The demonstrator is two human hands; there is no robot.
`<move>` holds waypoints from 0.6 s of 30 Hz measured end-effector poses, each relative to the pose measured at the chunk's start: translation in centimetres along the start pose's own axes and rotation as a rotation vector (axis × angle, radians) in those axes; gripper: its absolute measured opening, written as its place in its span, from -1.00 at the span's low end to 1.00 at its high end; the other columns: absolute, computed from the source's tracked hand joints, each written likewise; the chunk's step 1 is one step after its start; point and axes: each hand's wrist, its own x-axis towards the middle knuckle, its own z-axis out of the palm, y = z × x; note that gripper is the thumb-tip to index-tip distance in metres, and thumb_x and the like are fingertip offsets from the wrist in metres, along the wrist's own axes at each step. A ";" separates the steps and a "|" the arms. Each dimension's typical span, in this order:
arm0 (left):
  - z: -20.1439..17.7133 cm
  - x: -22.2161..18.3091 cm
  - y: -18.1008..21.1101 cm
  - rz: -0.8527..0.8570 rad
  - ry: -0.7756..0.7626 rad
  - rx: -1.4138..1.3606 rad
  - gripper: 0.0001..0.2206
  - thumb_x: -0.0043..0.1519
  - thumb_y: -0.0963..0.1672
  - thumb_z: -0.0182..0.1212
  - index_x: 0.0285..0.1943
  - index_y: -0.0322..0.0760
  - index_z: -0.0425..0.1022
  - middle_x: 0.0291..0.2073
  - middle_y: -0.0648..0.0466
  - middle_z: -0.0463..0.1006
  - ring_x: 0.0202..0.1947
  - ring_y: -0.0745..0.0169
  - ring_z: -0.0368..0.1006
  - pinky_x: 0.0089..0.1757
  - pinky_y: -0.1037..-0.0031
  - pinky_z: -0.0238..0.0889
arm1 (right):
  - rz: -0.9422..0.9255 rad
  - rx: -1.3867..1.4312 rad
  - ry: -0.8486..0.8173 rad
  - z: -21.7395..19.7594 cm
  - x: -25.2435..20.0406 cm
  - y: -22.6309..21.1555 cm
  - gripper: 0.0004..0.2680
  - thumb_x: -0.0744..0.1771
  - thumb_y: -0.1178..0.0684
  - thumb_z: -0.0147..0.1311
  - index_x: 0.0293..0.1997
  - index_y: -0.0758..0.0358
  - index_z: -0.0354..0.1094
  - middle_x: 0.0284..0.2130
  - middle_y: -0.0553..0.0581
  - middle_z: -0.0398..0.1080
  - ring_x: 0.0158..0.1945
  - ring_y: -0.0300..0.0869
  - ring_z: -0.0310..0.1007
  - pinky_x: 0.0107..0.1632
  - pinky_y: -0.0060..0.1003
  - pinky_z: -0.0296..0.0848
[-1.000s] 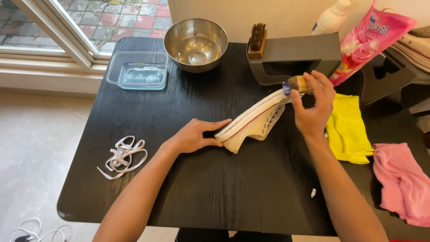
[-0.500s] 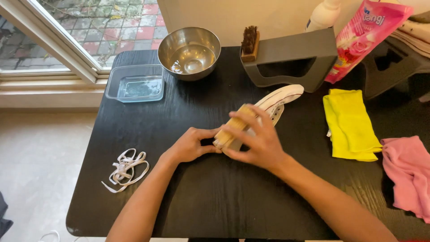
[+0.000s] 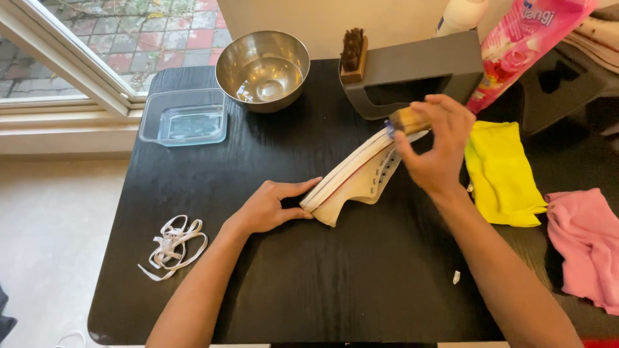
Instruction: Brushing the rubber side of a white sneaker with a cleaning brush and solution
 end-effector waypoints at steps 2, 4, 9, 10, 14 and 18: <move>0.0 0.1 -0.2 0.007 0.003 0.007 -0.40 0.03 -0.15 0.53 0.31 -0.17 0.46 0.15 -0.05 0.57 0.19 -0.03 0.43 0.13 0.22 0.36 | -0.070 0.004 -0.021 0.2 0.1 -1.3 -0.67 0.32 -0.16 0.29 0.11 0.14 0.43 0.08 0.17 0.34 0.19 0.14 0.26 0.29 0.05 0.09; 0.1 0.0 -0.2 0.003 -0.004 0.017 -0.40 0.02 -0.14 0.54 0.31 -0.16 0.47 0.14 -0.04 0.57 0.18 -0.02 0.44 0.12 0.23 0.36 | -0.126 0.012 -0.041 0.4 -0.1 -1.9 -0.66 0.28 -0.17 0.31 0.09 0.12 0.45 0.10 0.17 0.34 0.21 0.16 0.26 0.30 0.07 0.10; 0.1 -0.1 0.0 -0.011 -0.004 0.008 -0.39 0.04 -0.15 0.51 0.33 -0.17 0.44 0.16 -0.04 0.56 0.20 -0.02 0.43 0.14 0.23 0.35 | 0.091 0.093 0.058 -0.1 -0.3 2.1 -0.71 0.37 -0.12 0.23 0.14 0.18 0.40 0.06 0.21 0.33 0.15 0.11 0.29 0.25 -0.07 0.12; 0.0 0.0 0.1 -0.008 -0.003 0.009 -0.39 0.04 -0.15 0.51 0.33 -0.17 0.44 0.16 -0.04 0.56 0.20 -0.02 0.43 0.14 0.23 0.35 | 0.088 0.092 0.059 0.0 -0.8 3.2 -0.71 0.37 -0.12 0.23 0.14 0.18 0.40 0.06 0.21 0.33 0.15 0.11 0.29 0.25 -0.07 0.12; -0.1 0.1 0.0 -0.003 -0.005 -0.001 -0.40 0.03 -0.16 0.52 0.32 -0.16 0.45 0.16 -0.04 0.56 0.21 0.01 0.41 0.14 0.24 0.34 | 0.291 0.248 0.152 0.2 -1.9 5.0 -0.78 0.43 0.01 0.11 0.18 0.25 0.34 0.00 0.19 0.28 0.03 -0.01 0.28 0.22 -0.12 0.20; -0.1 -0.2 0.3 -0.013 -0.001 -0.009 -0.41 0.06 -0.17 0.50 0.33 -0.17 0.43 0.17 -0.06 0.54 0.21 -0.02 0.39 0.15 0.21 0.33 | 0.352 0.308 0.176 0.7 -2.8 5.4 -0.78 0.46 0.03 0.06 0.22 0.25 0.29 0.00 0.18 0.24 0.04 -0.05 0.28 0.22 -0.12 0.22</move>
